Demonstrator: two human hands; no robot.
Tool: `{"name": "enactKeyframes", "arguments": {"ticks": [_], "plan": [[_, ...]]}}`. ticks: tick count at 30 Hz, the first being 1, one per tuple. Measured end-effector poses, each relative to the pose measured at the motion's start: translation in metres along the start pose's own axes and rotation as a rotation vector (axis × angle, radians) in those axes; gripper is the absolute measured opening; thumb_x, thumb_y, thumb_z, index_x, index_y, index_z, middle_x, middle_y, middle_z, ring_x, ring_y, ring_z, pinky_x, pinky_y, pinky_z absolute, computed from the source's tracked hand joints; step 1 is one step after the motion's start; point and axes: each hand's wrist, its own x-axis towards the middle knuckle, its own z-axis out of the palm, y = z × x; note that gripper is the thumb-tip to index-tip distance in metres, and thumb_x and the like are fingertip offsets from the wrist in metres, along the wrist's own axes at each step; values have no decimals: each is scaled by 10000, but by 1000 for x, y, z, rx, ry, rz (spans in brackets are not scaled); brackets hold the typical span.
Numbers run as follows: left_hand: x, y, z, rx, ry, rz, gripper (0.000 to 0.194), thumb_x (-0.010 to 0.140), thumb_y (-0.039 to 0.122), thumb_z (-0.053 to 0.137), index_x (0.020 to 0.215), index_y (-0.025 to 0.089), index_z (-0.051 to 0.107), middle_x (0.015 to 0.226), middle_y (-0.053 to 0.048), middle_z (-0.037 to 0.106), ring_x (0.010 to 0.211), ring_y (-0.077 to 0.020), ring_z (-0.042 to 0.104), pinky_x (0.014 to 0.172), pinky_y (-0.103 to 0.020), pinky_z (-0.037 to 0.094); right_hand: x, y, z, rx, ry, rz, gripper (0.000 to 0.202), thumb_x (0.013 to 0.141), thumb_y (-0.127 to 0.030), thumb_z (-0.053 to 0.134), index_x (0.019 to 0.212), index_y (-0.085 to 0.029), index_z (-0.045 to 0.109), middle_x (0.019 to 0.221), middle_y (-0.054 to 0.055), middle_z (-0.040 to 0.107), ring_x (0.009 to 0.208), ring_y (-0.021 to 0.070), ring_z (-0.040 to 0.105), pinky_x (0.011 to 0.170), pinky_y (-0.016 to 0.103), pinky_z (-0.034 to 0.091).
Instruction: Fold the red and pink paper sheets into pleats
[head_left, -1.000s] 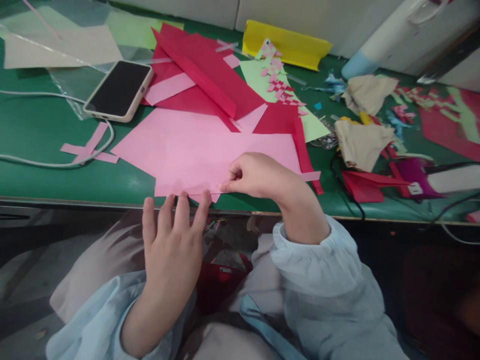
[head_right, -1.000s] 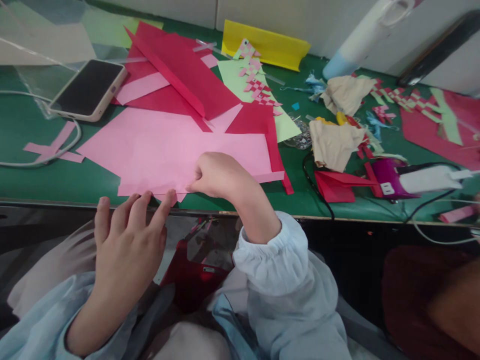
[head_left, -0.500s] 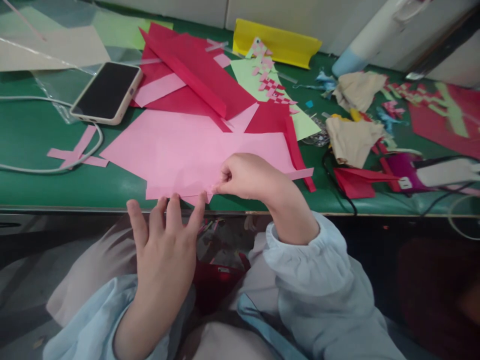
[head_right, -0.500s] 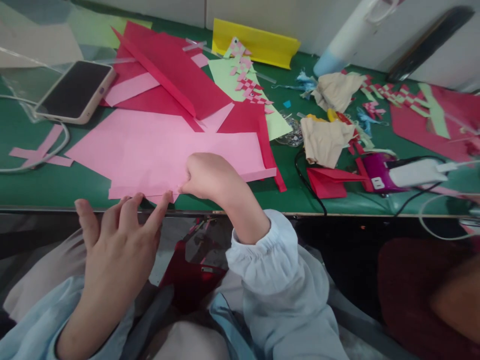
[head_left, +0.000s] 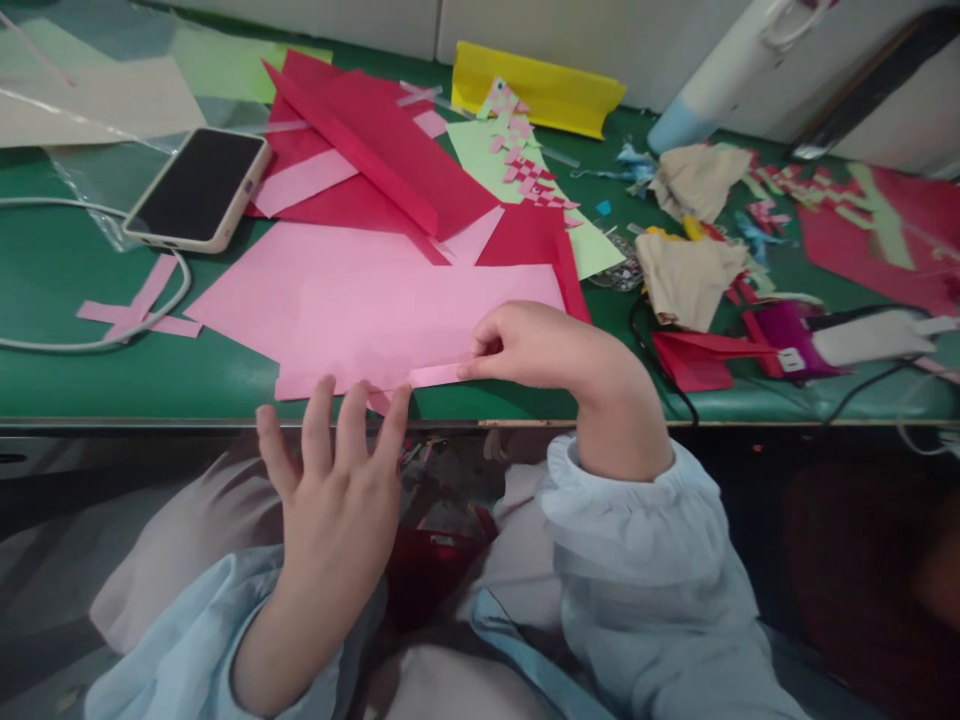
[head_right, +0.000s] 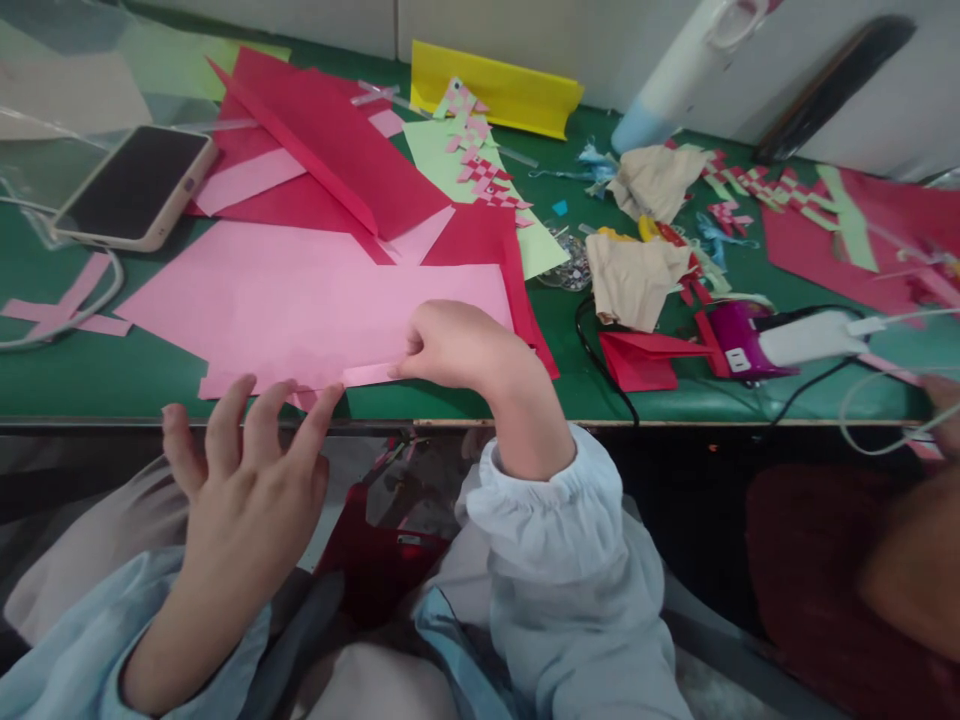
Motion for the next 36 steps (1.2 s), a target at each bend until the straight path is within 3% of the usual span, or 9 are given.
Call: {"name": "enactKeyframes", "arguments": {"ticks": [5,11,22,29,36], "plan": [[3,5,5,-38,-33,78,575,911,132,426,1483,116,374,1365,-185,558,1324,-346,464,1186,-607,153,0,8,4,72,30,-6,300,779,-337,673,570,-158,554,516,-62,338,540,83,286,561,291,192],[7,7,4,43,-33,91,524,911,150,448,1431,203,478,1315,-151,589,1245,-346,522,1155,-608,218,1,4,4,67,23,22,308,757,-319,691,543,-162,537,503,-57,354,532,85,307,554,293,208],[8,11,4,61,-21,86,535,913,165,440,1447,135,448,1281,-171,596,1210,-353,524,1148,-624,215,1,-2,1,48,-9,93,265,762,-334,698,591,-146,619,514,-33,432,519,85,346,553,285,243],[9,14,3,109,-26,85,571,901,157,472,1467,227,437,1294,-165,577,1216,-361,521,1132,-652,230,2,-1,2,40,3,64,222,733,-278,687,574,-149,602,496,-32,435,491,84,348,520,279,254],[10,18,3,144,-25,77,583,898,156,504,1464,279,439,1269,-151,574,1203,-343,528,1117,-655,275,0,-4,0,-5,5,66,163,748,-254,682,639,-138,647,552,-4,527,526,92,393,535,279,262]]}}
